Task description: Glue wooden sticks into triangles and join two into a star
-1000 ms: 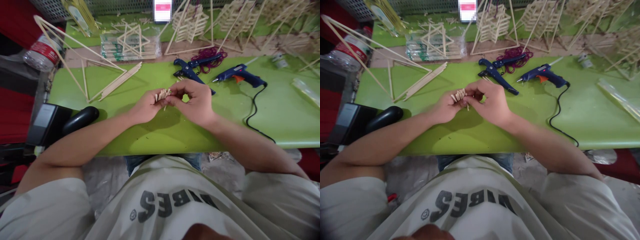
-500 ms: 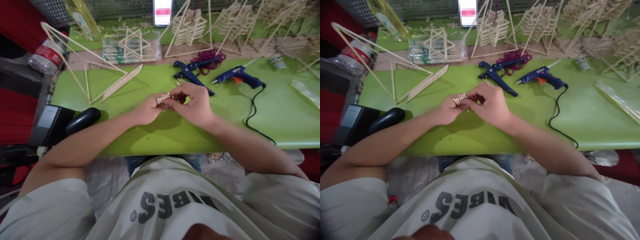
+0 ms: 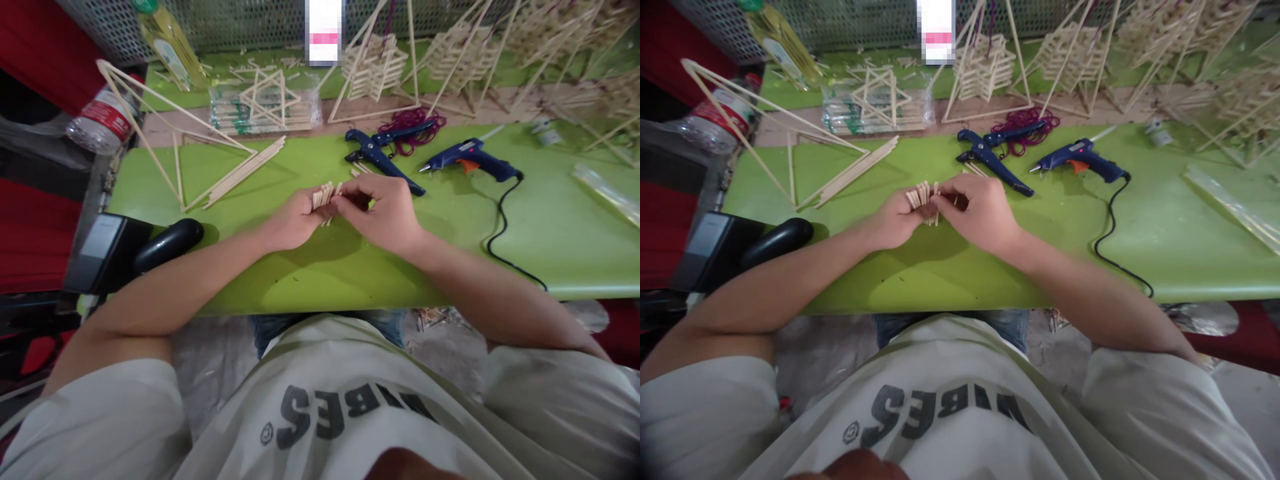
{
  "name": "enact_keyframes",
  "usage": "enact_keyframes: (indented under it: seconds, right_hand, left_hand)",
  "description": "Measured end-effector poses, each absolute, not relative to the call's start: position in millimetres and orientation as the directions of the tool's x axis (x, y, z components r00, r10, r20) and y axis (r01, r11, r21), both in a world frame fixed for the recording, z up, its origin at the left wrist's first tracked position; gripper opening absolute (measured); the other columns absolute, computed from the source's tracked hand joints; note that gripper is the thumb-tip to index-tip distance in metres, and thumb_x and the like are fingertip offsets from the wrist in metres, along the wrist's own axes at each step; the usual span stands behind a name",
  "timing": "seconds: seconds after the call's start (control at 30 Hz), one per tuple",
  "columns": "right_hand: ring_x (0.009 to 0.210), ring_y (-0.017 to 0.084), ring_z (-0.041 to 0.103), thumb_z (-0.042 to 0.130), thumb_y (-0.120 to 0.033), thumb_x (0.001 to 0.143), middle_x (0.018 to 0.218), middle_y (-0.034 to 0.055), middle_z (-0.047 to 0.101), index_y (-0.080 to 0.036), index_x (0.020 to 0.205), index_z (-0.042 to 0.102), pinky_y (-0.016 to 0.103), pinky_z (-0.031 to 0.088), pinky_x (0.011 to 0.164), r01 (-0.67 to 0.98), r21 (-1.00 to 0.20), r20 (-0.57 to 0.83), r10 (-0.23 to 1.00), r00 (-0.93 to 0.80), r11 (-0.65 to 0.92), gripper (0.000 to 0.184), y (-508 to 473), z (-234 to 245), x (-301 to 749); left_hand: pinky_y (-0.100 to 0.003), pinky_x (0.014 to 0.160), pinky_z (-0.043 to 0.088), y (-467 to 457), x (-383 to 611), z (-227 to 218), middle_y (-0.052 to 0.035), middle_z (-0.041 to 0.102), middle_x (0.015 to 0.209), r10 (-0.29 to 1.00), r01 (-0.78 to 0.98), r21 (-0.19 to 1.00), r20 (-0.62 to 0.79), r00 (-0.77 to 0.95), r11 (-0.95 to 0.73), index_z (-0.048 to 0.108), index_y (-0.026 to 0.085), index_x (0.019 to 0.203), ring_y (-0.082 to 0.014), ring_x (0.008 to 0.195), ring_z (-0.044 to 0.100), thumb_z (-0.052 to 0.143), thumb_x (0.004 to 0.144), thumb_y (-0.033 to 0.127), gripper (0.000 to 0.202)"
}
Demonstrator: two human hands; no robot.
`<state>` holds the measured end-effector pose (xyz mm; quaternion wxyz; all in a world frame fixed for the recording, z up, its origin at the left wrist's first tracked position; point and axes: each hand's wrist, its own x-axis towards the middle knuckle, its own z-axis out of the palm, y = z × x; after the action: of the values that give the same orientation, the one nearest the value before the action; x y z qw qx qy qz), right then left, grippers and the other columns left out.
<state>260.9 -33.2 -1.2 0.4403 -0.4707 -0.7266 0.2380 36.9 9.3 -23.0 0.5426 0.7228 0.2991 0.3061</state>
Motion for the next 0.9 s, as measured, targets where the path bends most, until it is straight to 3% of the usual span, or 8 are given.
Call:
enact_keyframes:
  seconds: [0.1,0.33,0.53,0.6,0.7,0.9]
  right_hand:
    - [0.07,0.017,0.063,0.084,-0.032,0.104,0.084,0.0032,0.08,-0.022,0.095,0.084,0.036,0.049,0.067,0.441,-0.798,0.405,0.908,-0.112,0.41,0.013,-29.7,-6.8,264.0]
    - [0.066,0.015,0.056,0.081,-0.058,0.112,0.081,0.0021,0.072,-0.025,0.095,0.077,0.033,0.045,0.058,0.352,-0.795,0.496,0.864,-0.091,0.494,0.037,-25.3,-2.2,272.2]
    - [0.067,0.014,0.057,0.079,-0.06,0.115,0.08,0.0017,0.068,-0.025,0.094,0.075,0.033,0.046,0.06,0.324,-0.758,0.572,0.816,-0.089,0.567,0.042,-26.4,11.8,275.0]
    - [0.067,0.014,0.061,0.08,-0.061,0.114,0.081,0.0017,0.071,-0.024,0.095,0.076,0.033,0.048,0.061,0.289,-0.782,0.549,0.83,-0.099,0.552,0.042,-26.3,10.6,272.7]
    - [0.07,0.015,0.068,0.085,-0.059,0.111,0.085,0.0024,0.078,-0.024,0.098,0.081,0.034,0.054,0.064,0.246,-0.823,0.495,0.859,-0.132,0.513,0.038,-27.2,6.5,267.8]
    - [0.073,0.016,0.069,0.093,-0.045,0.105,0.089,0.0051,0.084,-0.021,0.104,0.092,0.034,0.055,0.067,0.26,-0.83,0.445,0.867,-0.224,0.493,0.024,-28.3,0.9,262.8]
  left_hand:
    - [-0.044,0.093,0.066,10.2,36.1,-24.3,-0.0076,0.08,0.099,0.784,0.096,0.972,0.114,0.61,-0.216,0.088,0.022,0.117,-0.0239,0.089,0.072,0.08,0.109,0.076,0.055]
    - [-0.047,0.11,0.069,14.2,36.9,-34.9,-0.0105,0.088,0.119,0.774,0.021,0.983,0.131,0.619,-0.184,0.088,0.021,0.127,-0.0272,0.112,0.083,0.076,0.111,0.077,0.059]
    - [-0.056,0.12,0.069,17.1,32.1,-43.4,-0.0119,0.088,0.138,0.893,0.02,0.99,0.116,0.436,-0.138,0.083,0.023,0.135,-0.0313,0.128,0.086,0.08,0.112,0.069,0.052]
    - [-0.055,0.122,0.069,15.8,29.9,-37.9,-0.0119,0.088,0.135,0.892,0.015,0.988,0.131,0.434,-0.152,0.081,0.022,0.134,-0.0293,0.125,0.087,0.08,0.113,0.067,0.05]
    - [-0.048,0.114,0.071,10.6,28.2,-24.9,-0.0116,0.089,0.124,0.859,0.041,0.986,0.117,0.498,-0.159,0.08,0.02,0.133,-0.0267,0.114,0.088,0.078,0.114,0.062,0.046]
    - [-0.034,0.085,0.062,0.6,28.0,-9.5,-0.0031,0.085,0.093,0.791,0.315,0.891,0.078,0.606,-0.328,0.082,0.021,0.1,-0.0225,0.091,0.079,0.073,0.113,0.046,0.03]
